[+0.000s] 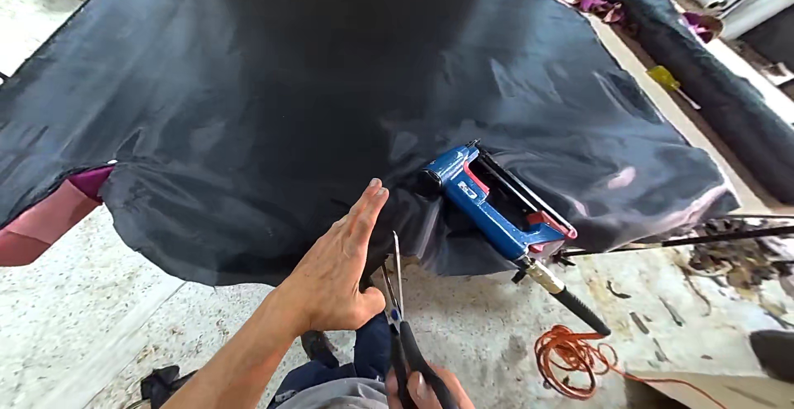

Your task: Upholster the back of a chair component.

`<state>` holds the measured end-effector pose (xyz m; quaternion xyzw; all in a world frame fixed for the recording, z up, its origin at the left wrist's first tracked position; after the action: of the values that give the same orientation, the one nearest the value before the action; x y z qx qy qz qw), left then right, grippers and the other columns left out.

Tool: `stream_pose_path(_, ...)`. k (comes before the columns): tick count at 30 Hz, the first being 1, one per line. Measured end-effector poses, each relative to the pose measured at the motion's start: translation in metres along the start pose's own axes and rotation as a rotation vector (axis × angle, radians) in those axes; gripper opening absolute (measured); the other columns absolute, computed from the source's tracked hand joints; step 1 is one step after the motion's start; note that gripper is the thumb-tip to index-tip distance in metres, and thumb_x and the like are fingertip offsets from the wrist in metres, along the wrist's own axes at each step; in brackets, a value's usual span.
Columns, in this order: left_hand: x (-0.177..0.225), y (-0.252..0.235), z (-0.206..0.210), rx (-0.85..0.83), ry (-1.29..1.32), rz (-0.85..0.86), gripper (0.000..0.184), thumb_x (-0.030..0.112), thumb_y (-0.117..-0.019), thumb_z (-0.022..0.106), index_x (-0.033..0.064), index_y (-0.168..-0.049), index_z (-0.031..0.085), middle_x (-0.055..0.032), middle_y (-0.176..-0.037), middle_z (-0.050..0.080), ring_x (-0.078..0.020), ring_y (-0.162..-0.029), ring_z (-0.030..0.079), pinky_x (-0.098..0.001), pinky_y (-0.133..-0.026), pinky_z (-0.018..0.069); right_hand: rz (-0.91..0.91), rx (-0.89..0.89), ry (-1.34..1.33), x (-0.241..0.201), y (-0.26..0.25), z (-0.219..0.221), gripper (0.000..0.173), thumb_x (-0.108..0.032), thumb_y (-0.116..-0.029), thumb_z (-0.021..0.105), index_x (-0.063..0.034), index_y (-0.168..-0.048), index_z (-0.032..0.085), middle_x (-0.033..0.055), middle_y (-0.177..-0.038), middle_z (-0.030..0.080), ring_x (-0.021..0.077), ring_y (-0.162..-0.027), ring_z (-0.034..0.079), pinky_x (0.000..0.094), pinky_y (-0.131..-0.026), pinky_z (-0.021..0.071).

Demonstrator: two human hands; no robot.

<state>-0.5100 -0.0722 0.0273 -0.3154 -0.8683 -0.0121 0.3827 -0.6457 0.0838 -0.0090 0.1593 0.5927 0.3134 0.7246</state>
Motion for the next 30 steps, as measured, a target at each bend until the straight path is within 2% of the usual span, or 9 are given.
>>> stream_pose_path(4, -0.003, 0.0, 0.0, 0.017, 0.054, -0.048, 0.115, 0.032, -0.0696, 0.07, 0.0147, -0.166, 0.009, -0.0041, -0.174, 0.007, -0.0115, -0.153, 0.032, -0.0377, -0.111, 0.0483, -0.013, 0.049, 0.007, -0.013, -0.014, 0.007, 0.033, -0.038, -0.1021, 0.053, -0.0058, -0.104, 0.059, -0.0045, -0.075, 0.064, 0.0046, -0.059, 0.062, 0.0197, -0.045, 0.0484)
stream_pose_path(9, -0.005, -0.001, 0.0, 0.006, 0.1, -0.081, 0.115, 0.028, -0.0691, 0.07, 0.0167, -0.166, 0.009, -0.0007, -0.174, 0.009, -0.0098, -0.153, 0.031, -0.0379, -0.113, 0.0469, 0.014, 0.096, 0.032, -0.022, -0.017, 0.007, 0.025, -0.029, -0.1035, 0.053, -0.0053, -0.103, 0.06, -0.0044, -0.072, 0.062, 0.0038, -0.055, 0.059, 0.0187, -0.043, 0.046)
stream_pose_path(14, -0.006, 0.0, -0.001, 0.001, 0.142, -0.115, 0.117, 0.028, -0.0687, 0.071, 0.0179, -0.166, 0.008, 0.0, -0.174, 0.008, -0.0097, -0.152, 0.032, -0.0381, -0.111, 0.0486, 0.014, 0.187, 0.123, -0.025, -0.016, 0.008, 0.019, -0.022, -0.102, 0.057, -0.0054, -0.094, 0.063, -0.0053, -0.064, 0.06, 0.0018, -0.047, 0.054, 0.018, -0.04, 0.0428)
stream_pose_path(18, -0.009, 0.0, -0.003, -0.01, 0.206, -0.157, 0.116, 0.028, -0.0689, 0.07, 0.0213, -0.166, 0.008, 0.0043, -0.174, 0.007, -0.0069, -0.151, 0.033, -0.0377, -0.108, 0.0512, 0.022, 0.186, 0.086, -0.024, -0.013, 0.011, 0.019, -0.02, -0.1033, 0.055, -0.005, -0.095, 0.062, -0.0059, -0.064, 0.06, 0.0016, -0.048, 0.056, 0.0181, -0.039, 0.0444)
stream_pose_path(21, -0.012, 0.0, -0.005, -0.007, 0.27, -0.17, 0.116, 0.028, -0.0688, 0.068, 0.0246, -0.166, 0.005, 0.0073, -0.174, 0.006, -0.005, -0.153, 0.029, -0.0383, -0.109, 0.0512, 0.001, 0.176, 0.028, -0.025, -0.016, 0.01, 0.02, -0.022, -0.1028, 0.054, -0.0049, -0.097, 0.062, -0.0047, -0.065, 0.062, 0.0031, -0.048, 0.057, 0.0194, -0.039, 0.046)
stream_pose_path(25, -0.014, 0.001, -0.006, -0.012, 0.287, -0.179, 0.115, 0.028, -0.0695, 0.068, 0.0235, -0.166, 0.006, 0.0062, -0.174, 0.005, -0.0066, -0.154, 0.026, -0.0388, -0.111, 0.0499, -0.003, 0.173, 0.02, -0.031, -0.022, 0.01, 0.02, -0.022, -0.1032, 0.054, -0.005, -0.096, 0.062, -0.0039, -0.065, 0.062, 0.0037, -0.048, 0.058, 0.0195, -0.04, 0.0466)
stream_pose_path(30, -0.015, 0.001, -0.008, -0.009, 0.326, -0.175, 0.116, 0.027, -0.07, 0.067, 0.0251, -0.166, 0.002, 0.008, -0.174, 0.006, -0.0032, -0.154, 0.024, -0.0364, -0.113, 0.0483, 0.025, 0.199, 0.008, -0.037, -0.027, 0.014, 0.021, -0.022, -0.104, 0.053, -0.0037, -0.098, 0.061, -0.0025, -0.065, 0.063, 0.0044, -0.049, 0.059, 0.019, -0.039, 0.0469)
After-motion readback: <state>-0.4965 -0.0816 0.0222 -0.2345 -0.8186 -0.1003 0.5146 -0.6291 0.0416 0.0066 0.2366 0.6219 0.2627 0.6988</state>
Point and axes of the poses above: each hand's wrist, its own y-axis away from the middle knuckle, its own z-axis out of the palm, x = y × z, the point moved 7 cm from there along -y, towards the middle knuckle
